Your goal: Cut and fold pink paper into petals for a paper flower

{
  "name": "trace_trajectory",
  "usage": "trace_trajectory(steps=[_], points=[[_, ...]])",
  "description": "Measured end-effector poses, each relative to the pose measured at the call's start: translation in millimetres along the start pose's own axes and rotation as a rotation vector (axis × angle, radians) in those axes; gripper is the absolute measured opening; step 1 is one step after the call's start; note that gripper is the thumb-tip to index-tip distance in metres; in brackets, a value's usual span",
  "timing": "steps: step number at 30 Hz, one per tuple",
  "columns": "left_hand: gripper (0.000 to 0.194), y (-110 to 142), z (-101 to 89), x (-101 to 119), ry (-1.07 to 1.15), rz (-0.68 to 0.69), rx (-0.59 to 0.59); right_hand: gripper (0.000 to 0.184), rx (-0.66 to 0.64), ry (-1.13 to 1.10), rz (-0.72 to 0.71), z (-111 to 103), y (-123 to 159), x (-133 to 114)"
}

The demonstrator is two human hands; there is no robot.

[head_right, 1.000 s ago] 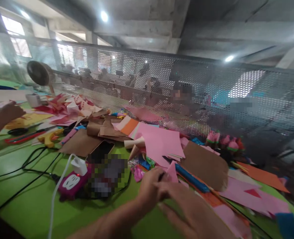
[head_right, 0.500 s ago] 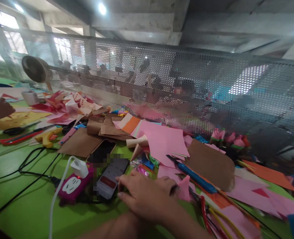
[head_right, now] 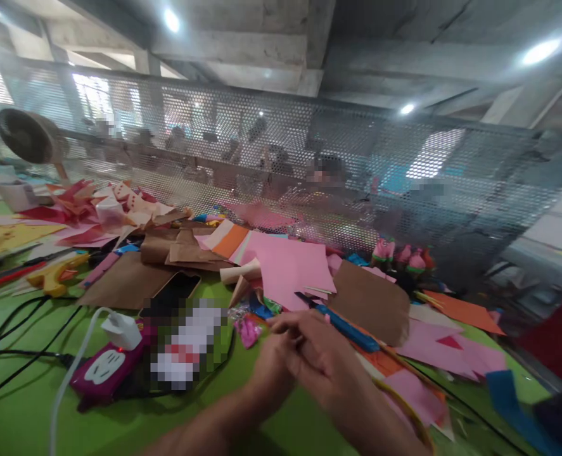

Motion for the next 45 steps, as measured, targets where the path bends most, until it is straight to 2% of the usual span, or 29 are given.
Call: trace_trajectory(steps=[3,6,8,11,15,20,23,29,33,36,39,45], points=[[0.021,1,-1.5,4,-0.035,0.012,0.014,0.021,0.329,0.023,0.055,-45,20,25],[0.026,3,2.5,4,-0.053,0.004,-0.028,0.028,0.466,-0.012,0.116,-69,38,49],[0.025,6,5.7,3,-0.071,0.013,-0.061,0.032,0.450,-0.075,0.184,-70,45,64],[0.023,11,9.4,5,-0.124,0.035,-0.099,0.036,0.389,-0.276,0.265,-57,49,79],[0.023,16,14.2,9,-0.191,0.073,-0.166,0.027,0.351,-0.471,0.280,-43,52,86],[0.032,19,16.4,14,0.007,0.001,-0.245,0.029,0.440,-0.492,0.287,-54,59,91],[0.028,20,18.0,14,-0.013,-0.013,-0.287,0.026,0.485,-0.485,0.301,-61,62,90],[0.022,18,15.3,13,-0.172,0.038,-0.246,0.022,0.473,-0.502,0.279,-57,62,87],[0.024,17,13.7,14,-0.168,0.001,-0.276,0.017,0.504,-0.460,0.264,-58,65,88],[0.027,17,9.7,15,-0.159,-0.012,-0.250,0.018,0.551,-0.478,0.271,-61,66,90],[0.028,16,6.6,15,-0.190,0.030,-0.216,0.020,0.589,-0.505,0.274,-62,65,92],[0.026,17,6.0,17,-0.241,0.095,-0.190,0.021,0.569,-0.502,0.323,-62,64,90]])
Point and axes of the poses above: each hand's wrist, its own y-axis away from the middle knuckle, its own z-axis out of the palm, x = y × z, the point moved 5 cm from there along -y, towards the middle knuckle, and after that the axes turned 9 degrees about -y, right-handed, at the moved point
